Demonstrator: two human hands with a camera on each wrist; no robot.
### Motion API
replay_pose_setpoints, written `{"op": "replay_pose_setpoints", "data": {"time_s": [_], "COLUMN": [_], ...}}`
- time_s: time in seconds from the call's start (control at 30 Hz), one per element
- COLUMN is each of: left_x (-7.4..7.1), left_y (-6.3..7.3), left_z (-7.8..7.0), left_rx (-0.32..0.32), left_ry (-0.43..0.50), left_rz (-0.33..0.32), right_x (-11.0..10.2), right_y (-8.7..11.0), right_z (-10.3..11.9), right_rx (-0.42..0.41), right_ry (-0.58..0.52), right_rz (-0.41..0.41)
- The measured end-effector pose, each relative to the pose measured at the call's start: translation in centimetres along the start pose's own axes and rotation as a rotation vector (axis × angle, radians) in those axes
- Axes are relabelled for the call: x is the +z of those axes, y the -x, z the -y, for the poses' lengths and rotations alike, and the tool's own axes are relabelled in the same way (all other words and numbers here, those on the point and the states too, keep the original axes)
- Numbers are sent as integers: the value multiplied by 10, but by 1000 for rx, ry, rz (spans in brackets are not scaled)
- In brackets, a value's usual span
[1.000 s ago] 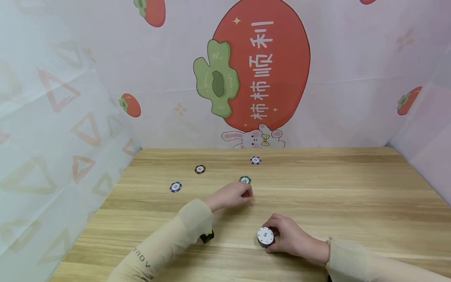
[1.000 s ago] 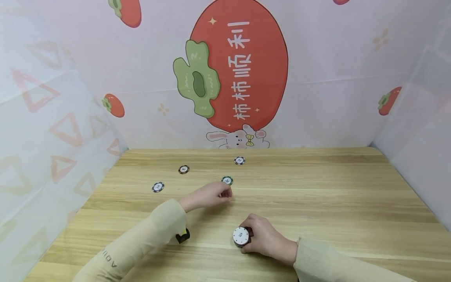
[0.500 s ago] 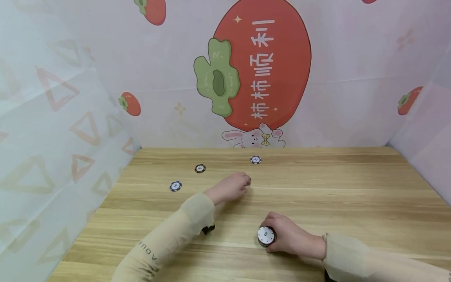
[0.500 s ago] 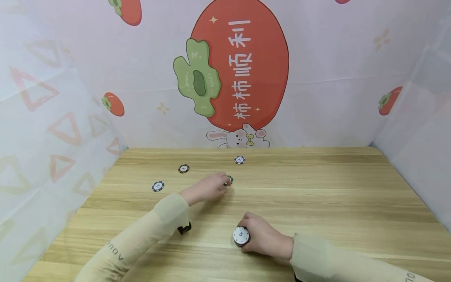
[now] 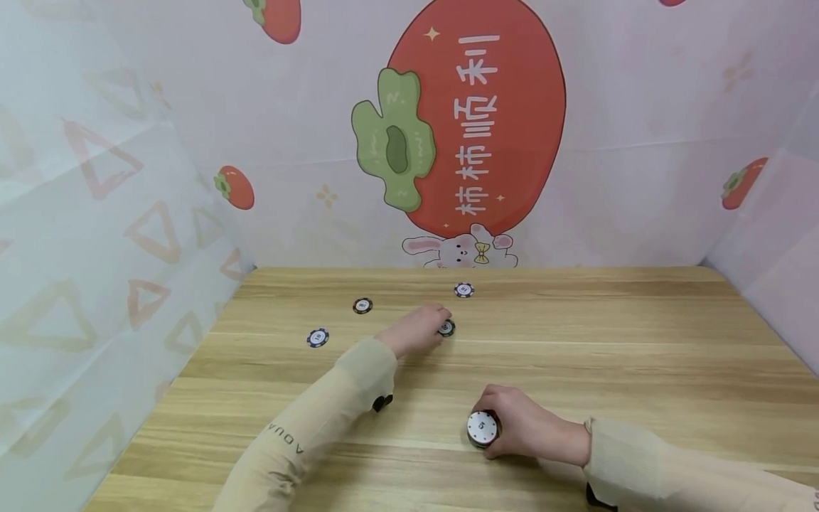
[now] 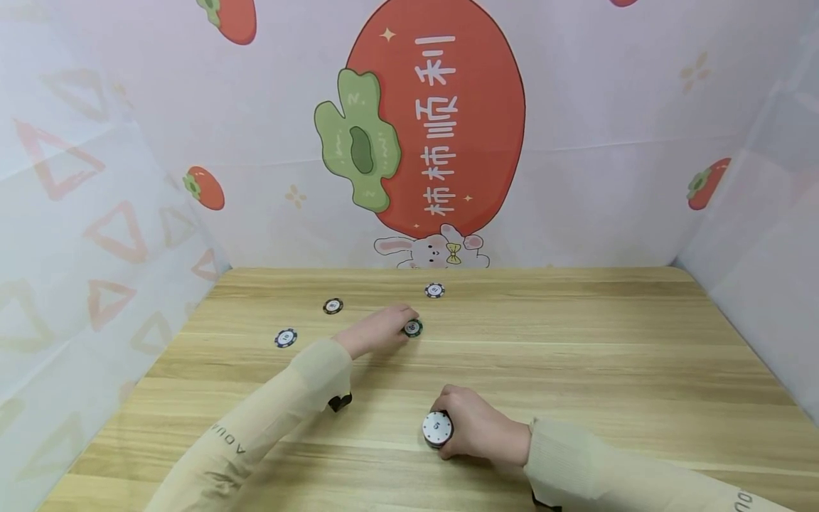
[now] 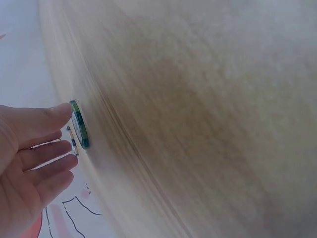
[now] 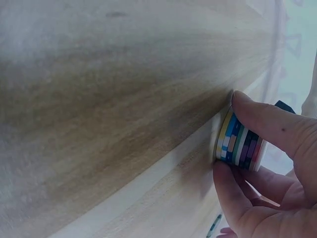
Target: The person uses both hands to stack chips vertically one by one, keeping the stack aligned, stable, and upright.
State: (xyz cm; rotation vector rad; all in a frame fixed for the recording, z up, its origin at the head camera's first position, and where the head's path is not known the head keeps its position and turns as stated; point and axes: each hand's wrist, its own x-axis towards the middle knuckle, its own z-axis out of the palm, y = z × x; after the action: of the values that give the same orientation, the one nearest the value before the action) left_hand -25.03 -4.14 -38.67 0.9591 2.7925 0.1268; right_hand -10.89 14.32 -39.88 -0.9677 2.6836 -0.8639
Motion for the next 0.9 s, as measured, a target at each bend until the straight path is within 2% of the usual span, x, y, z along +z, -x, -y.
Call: {"op": "replay_pose_setpoints", "data": {"time_s": [0.3, 0.67, 0.9], "left_x": [1, 1, 5], "left_y": [-3, -5, -7], "left_z": [0, -2, -4], "left_rx": [-16, -18, -2], "left_ry": [-12, -26, -95], "left_rz": [12, -1, -33], "right_x": [1, 1, 2], "right_y": [-1, 0, 0], "right_z": [-2, -3, -3], "right_rx": [7, -17, -15], "right_ry": [-11, 7, 11], "right_rz": [5, -33, -32]}}
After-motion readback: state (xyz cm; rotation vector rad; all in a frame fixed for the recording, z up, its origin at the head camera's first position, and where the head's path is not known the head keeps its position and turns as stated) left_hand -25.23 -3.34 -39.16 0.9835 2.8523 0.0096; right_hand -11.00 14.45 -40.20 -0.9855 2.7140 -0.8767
